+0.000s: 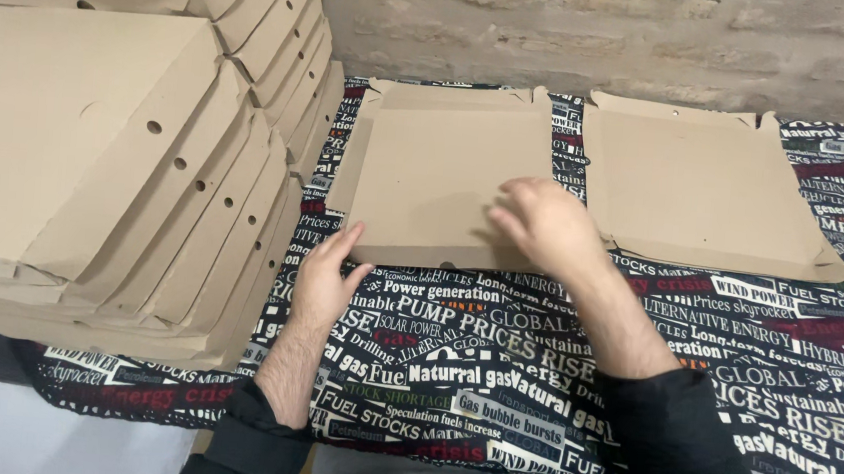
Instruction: The person assembles cardboard pizza boxes by folding the sides and lids into shape by hand and then stacks them on top of each other.
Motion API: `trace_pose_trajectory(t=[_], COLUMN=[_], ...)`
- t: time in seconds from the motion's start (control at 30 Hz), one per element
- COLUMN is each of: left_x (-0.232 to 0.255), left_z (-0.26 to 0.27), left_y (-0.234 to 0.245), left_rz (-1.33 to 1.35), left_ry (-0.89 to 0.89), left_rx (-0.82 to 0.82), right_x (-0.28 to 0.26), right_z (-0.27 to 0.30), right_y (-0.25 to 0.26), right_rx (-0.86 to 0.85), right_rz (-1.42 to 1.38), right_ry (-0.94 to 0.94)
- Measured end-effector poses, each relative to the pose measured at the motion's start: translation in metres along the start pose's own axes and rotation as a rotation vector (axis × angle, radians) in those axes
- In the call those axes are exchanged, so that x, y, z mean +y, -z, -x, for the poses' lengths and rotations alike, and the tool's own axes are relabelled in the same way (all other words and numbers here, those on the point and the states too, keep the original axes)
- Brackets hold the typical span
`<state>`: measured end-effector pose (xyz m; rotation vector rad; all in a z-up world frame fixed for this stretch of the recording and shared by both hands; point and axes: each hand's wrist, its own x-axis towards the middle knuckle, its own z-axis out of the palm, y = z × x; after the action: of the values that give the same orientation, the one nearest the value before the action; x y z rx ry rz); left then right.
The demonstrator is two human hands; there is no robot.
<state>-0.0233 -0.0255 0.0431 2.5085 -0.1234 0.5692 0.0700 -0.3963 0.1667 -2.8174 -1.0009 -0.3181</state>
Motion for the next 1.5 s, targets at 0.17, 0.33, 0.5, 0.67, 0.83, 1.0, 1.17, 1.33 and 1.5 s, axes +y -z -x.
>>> trace_pose_trajectory(t=[0.17,0.33,0.5,0.67,0.83,1.0,1.17,1.33,1.5], left_x=[-0.009,-0.013,-0.017,-0.014,-0.017,-0.018,-0.017,-0.01,-0.004], left_z=[-0.002,-0.002,-0.005,-0.004,-0.001,0.0,-0.002,-0.004,-0.004], left_y=[-0.008,-0.011,-0.013,-0.01,-0.013,-0.016,-0.016,-0.012,-0.008], left_rz=[0.019,0.024,0.018,-0.017,-0.1,-0.181,-0.216,-0.181,-0.101], left_ry=[0.017,0.005,-0.006,-0.004,0.017,0.026,0.006,0.034,0.031], left_rx=[0.014,0.025,0.021,-0.013,-0.053,-0.093,-0.104,-0.137,-0.151], right_x=[0.074,0.059,0.06,0.08,0.079,0.058,0.043,0.045,0.037], right_z=[0.047,0.075,0.077,0.078,0.077,0.069,0.06,0.056,0.055], right_y=[-0.025,-0.008,-0.018,-0.052,-0.048,-0.039,-0.041,-0.054,-0.047], right_rx=[0.005,-0.153,-0.117,-0.031,-0.052,0.042,0.091,0.127,0.144], right_rz=[-0.308,-0.987,-1.158,-1.28,-1.275,-1.336,-1.264,-1.306,-1.318], right_ry=[-0.755,-0.746,-0.727,-0.734,-0.75,-0.803,-0.881,-0.944,-0.987])
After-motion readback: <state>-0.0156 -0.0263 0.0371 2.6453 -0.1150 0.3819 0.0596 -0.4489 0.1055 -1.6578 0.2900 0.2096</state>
